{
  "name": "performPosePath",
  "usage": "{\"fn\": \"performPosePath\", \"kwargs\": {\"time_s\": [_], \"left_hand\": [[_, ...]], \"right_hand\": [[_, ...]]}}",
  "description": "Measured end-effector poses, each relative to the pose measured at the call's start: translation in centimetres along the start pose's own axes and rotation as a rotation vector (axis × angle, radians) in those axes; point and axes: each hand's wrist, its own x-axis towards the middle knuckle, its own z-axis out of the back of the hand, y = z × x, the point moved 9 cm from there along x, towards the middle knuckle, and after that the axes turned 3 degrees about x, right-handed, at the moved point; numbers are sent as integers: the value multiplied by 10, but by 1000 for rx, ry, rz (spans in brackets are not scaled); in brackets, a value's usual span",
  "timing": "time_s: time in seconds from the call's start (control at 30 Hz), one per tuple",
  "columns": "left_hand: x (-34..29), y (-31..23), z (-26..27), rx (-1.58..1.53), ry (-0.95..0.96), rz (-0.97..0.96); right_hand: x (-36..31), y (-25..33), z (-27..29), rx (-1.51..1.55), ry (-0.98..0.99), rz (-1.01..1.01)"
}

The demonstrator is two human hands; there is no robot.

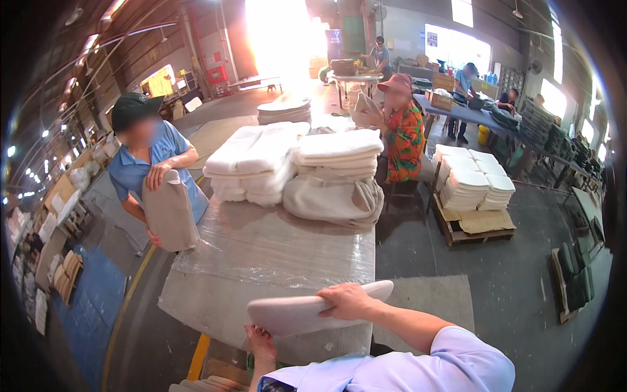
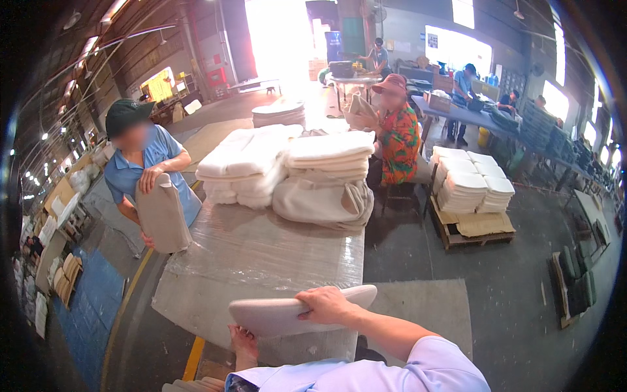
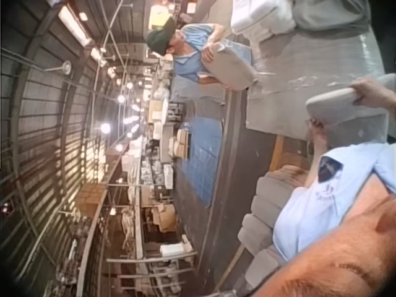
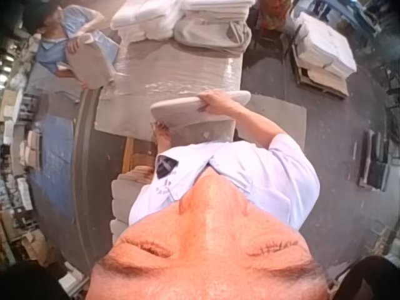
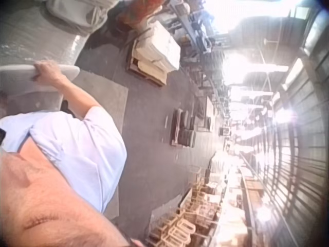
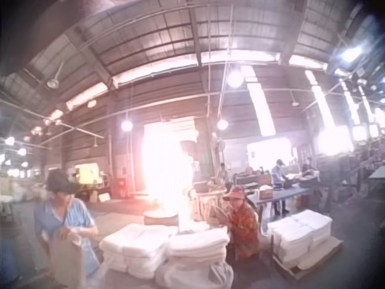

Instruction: The person inserts white foam inserts into beige fabric cushion covers, folds and tucks the edges, and stacks the finished cushions on a table. The person handles foam inserts and fabric covers by hand, repeatedly repeating the process.

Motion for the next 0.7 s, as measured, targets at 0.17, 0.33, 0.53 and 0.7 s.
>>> {"fn": "performPosePath", "kwargs": {"time_s": [0.17, 0.33, 0.53, 0.7], "left_hand": [[-27, 28, -38, 11, 18, 196], [-8, -18, -114, 42, 326, -55], [28, -72, -193, 327, 375, -140], [37, -26, -176, 756, 392, 203]], "right_hand": [[-32, -37, 28, 639, -266, -247], [-37, -34, 28, 1129, -530, -170], [-56, -6, -17, 1270, -568, -112], [-62, -58, -63, 1798, -316, -127]]}}
